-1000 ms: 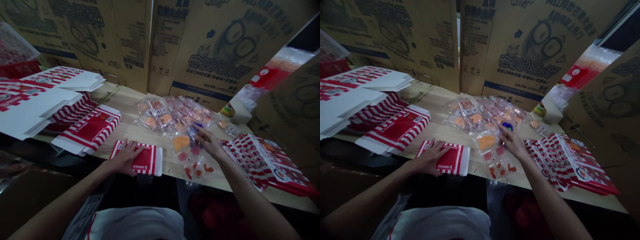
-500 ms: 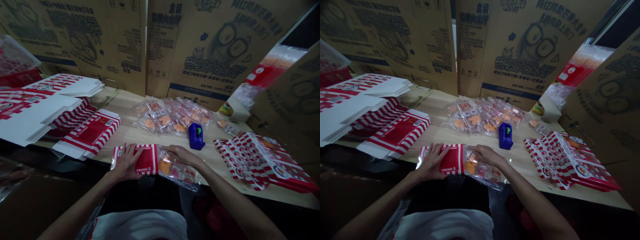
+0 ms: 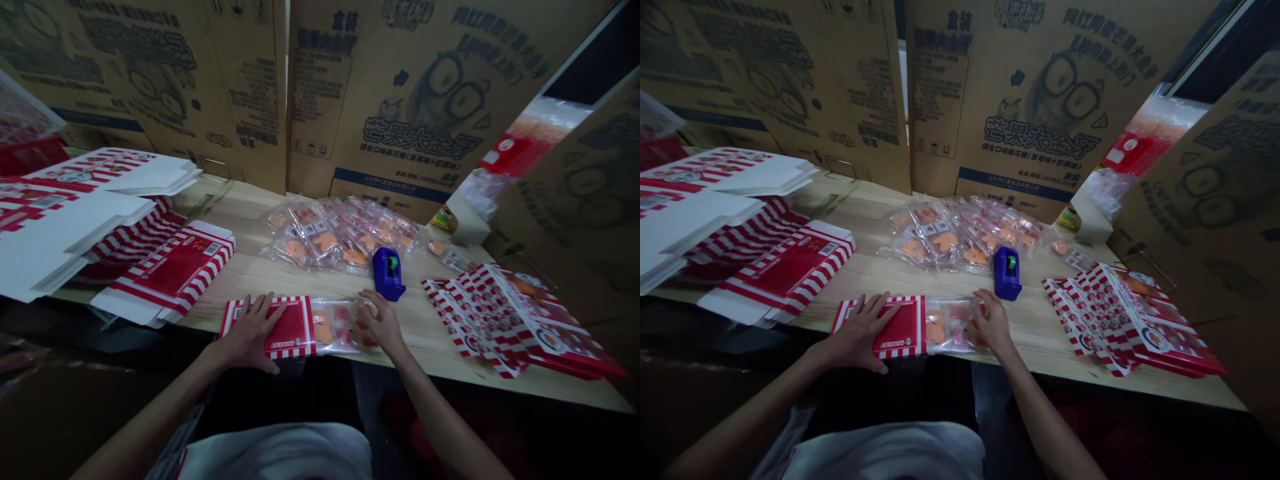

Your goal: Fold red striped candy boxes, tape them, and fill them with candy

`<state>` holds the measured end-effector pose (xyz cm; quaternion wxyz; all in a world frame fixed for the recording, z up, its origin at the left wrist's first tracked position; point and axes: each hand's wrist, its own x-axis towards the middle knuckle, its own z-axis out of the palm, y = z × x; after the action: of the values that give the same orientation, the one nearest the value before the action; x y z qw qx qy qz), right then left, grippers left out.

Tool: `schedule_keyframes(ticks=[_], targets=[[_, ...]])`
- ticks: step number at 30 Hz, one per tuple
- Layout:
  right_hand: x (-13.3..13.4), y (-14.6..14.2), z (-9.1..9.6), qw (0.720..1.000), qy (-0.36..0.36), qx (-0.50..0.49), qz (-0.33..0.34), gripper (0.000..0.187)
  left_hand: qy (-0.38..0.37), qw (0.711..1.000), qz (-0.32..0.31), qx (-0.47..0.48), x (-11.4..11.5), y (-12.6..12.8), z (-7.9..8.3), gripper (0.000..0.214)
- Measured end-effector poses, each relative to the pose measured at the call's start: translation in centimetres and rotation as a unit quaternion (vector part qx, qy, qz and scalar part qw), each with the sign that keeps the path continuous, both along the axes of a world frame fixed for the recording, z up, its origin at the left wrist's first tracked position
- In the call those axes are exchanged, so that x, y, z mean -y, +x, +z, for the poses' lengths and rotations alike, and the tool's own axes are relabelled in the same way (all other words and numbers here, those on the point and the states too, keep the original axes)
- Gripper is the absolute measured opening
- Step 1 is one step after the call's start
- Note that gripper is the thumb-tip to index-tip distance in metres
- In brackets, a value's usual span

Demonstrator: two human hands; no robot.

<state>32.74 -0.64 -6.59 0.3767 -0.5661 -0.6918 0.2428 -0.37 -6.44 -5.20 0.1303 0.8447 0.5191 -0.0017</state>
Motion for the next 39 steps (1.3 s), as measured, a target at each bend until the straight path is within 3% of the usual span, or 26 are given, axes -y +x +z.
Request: schedule_keyframes(ticks=[3, 5, 7, 10, 14, 16, 18, 20, 22, 26, 28, 31, 33, 39], targets=[[1.8, 3.9, 0.1, 0.994, -0.052, 0.047, -0.088, 0.045, 0.012, 1.0, 0.007, -0.006, 0.1, 0.0, -0.3, 0.127], [3.0, 4.1, 0.2, 0.99, -0.099, 0.029, -0.093, 0.049, 0.028, 1.0, 0.009, 0.0, 0.1, 0.3, -0.5, 0.126], [4.0, 2.1, 0.4, 0.988, -0.14, -0.026, -0.054, 0.051, 0.041, 0.999, 0.01, 0.007, 0.1, 0.9, -0.7, 0.124], [5.1, -3.5, 0.6, 0.971, -0.194, -0.133, 0.045, 0.052, 0.052, 0.999, 0.008, 0.012, 0.3, 1.8, -0.9, 0.122], [5.8, -8.8, 0.6, 0.942, -0.202, -0.222, 0.15, 0.054, 0.078, 0.996, 0.04, 0.033, 0.5, 2.0, -0.8, 0.118], [6.0, -9.4, 0.6, 0.955, -0.153, -0.235, 0.102, 0.046, 0.097, 0.99, 0.082, 0.053, 0.6, 1.8, -0.4, 0.115], [6.4, -9.2, 0.7, 0.971, -0.058, -0.231, -0.009, 0.034, 0.124, 0.979, 0.141, 0.08, 1.0, 2.0, 0.4, 0.114], [7.2, -9.2, 1.0, 0.968, 0.004, -0.241, -0.073, 0.029, 0.153, 0.961, 0.204, 0.111, 1.7, 2.9, 1.2, 0.116], [8.0, -9.6, 1.4, 0.953, -0.02, -0.298, -0.057, 0.034, 0.168, 0.944, 0.246, 0.14, 2.8, 4.1, 1.8, 0.12], [8.5, -10.5, 1.6, 0.9, -0.133, -0.415, -0.024, 0.038, 0.144, 0.931, 0.255, 0.219, 5.6, 5.5, 1.4, 0.124], [8.1, -10.2, 1.5, 0.881, -0.168, -0.443, -0.021, 0.036, 0.103, 0.912, 0.267, 0.293, 6.4, 5.2, 0.8, 0.108], [7.6, -9.4, 1.2, 0.868, -0.207, -0.451, 0.006, 0.04, 0.0, 0.856, 0.264, 0.445, 6.7, 4.1, 0.0, 0.083], [7.8, -9.0, 0.7, 0.878, -0.204, -0.433, 0.004, 0.044, -0.053, 0.815, 0.245, 0.522, 6.7, 3.6, -0.3, 0.079], [9.6, -8.7, -1.5, 0.934, -0.163, -0.317, 0.001, 0.044, -0.15, 0.739, 0.218, 0.62, 7.2, 3.6, -1.5, 0.081]])
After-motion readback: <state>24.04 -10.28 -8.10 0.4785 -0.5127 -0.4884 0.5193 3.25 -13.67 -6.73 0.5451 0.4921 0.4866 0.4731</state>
